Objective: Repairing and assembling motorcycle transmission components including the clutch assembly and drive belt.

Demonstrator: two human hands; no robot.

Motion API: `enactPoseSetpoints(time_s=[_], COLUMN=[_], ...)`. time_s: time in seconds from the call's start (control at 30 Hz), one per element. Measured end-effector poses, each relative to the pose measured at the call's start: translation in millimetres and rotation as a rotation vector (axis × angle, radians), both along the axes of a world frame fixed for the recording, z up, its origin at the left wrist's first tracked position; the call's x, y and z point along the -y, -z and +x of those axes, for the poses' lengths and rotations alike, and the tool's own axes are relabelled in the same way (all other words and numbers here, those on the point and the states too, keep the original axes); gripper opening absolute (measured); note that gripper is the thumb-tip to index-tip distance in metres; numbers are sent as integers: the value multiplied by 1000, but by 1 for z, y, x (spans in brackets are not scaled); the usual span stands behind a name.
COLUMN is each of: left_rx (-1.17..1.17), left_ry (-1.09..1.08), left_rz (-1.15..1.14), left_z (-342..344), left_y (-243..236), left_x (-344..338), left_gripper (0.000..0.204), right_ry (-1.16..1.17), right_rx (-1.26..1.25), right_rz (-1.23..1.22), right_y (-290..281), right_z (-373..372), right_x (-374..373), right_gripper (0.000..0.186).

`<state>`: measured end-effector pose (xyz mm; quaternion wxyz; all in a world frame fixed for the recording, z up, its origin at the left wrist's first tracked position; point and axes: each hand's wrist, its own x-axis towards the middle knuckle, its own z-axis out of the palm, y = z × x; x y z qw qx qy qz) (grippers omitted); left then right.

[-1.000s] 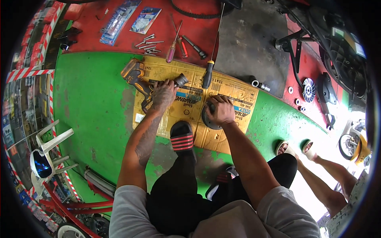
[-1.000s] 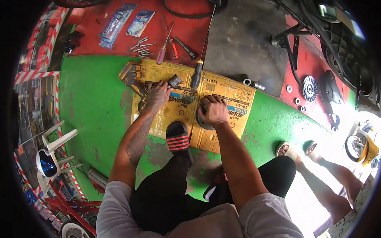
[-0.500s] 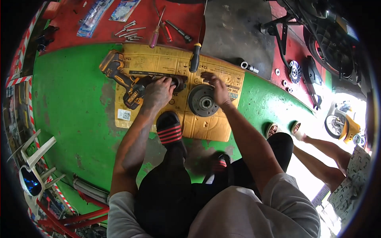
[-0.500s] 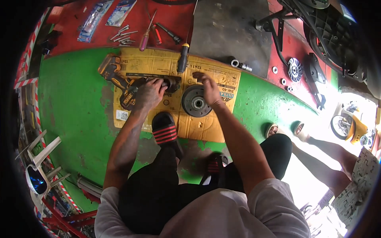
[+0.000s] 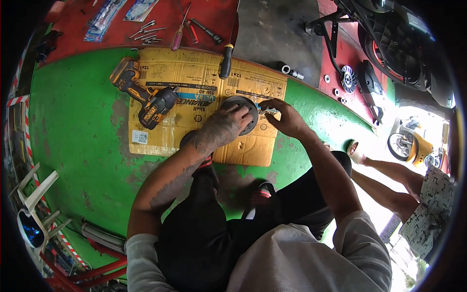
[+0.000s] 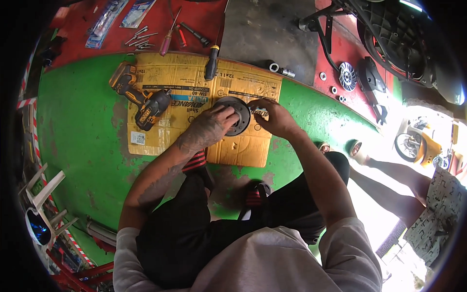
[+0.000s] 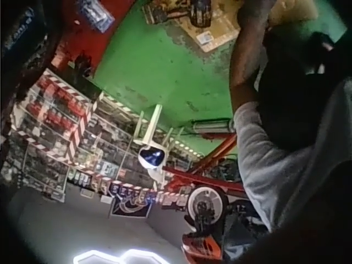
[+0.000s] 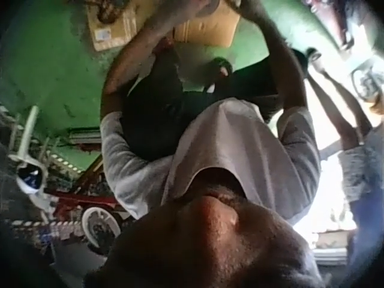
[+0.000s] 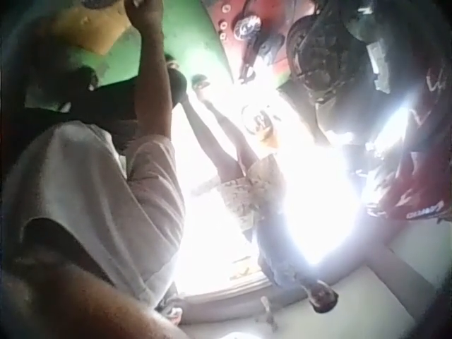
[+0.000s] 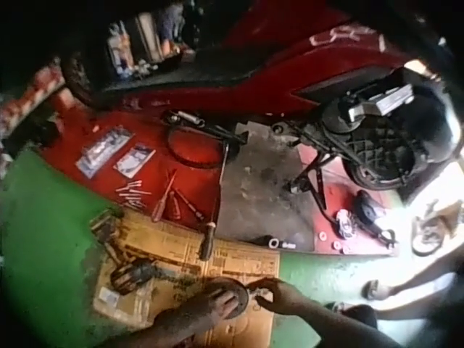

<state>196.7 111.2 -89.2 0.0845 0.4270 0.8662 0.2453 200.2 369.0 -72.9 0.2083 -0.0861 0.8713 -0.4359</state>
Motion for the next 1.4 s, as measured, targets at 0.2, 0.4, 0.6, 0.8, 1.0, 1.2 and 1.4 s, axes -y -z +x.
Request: enactPoseSetpoints(time_s=[0.2, 0.4, 0.6, 0.8, 1.0, 1.2, 1.4], left_rx=[-15, -44, 384, 532, 572, 581, 529], left_ry=[161, 167, -377, -575, -510, -432, -418], left_rz=[68, -105, 245, 180, 164, 249, 202], left_z=[-7, 0, -13, 13, 38, 45, 55], left_y=[-5, -15, -11, 24, 38, 49, 58], left_x=[-2, 0, 62, 101, 97, 80, 55], left_gripper=[25, 25, 41, 24, 25, 29, 61], right_ry=[-401, -436, -549, -735, -831, -950, -1008], right_rx=[-17, -99, 1, -126, 51, -4, -34], right_rz=[327, 291, 107, 125, 240, 177, 194], right_y=[-7, 1, 10, 4, -9, -4, 2], right_z=[-7, -9, -14, -32, -56, -54, -67], right_x=[15, 33, 33, 42, 51, 50, 61], right_gripper=[50, 73, 52, 51, 57, 67, 72])
